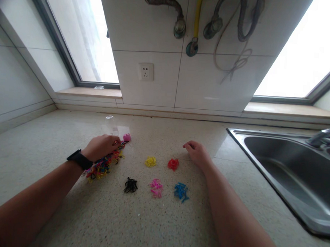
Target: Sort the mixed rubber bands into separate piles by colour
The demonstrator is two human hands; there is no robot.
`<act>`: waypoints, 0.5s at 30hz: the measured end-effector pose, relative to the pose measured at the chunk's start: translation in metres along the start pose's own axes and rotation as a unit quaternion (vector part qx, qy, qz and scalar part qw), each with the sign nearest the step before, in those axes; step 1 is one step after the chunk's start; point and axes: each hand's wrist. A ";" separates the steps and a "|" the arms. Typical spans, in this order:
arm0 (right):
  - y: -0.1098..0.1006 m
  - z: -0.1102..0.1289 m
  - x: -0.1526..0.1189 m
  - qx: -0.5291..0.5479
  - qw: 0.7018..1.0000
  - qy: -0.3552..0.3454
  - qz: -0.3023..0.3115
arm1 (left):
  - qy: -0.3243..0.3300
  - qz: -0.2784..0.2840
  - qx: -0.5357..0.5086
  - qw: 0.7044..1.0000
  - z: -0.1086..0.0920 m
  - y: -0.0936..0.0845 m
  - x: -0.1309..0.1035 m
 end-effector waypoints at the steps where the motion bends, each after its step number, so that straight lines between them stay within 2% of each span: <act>1: 0.000 0.000 0.000 -0.001 1.000 0.000 0.002 | 0.000 -0.001 -0.003 1.000 0.000 0.000 0.000; 9: -0.001 -0.001 0.001 -0.001 1.000 -0.006 0.002 | 0.003 -0.022 -0.062 0.998 0.004 0.000 0.002; 15: 0.000 -0.001 0.001 -0.003 1.000 -0.010 0.004 | 0.042 -0.041 -0.190 0.980 0.002 -0.006 0.006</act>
Point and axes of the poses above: each hand's wrist, its own x-axis towards the middle knuckle, its own y-axis out of the palm, z = x × y, and after that the axes turned 2 degrees about y, right-handed
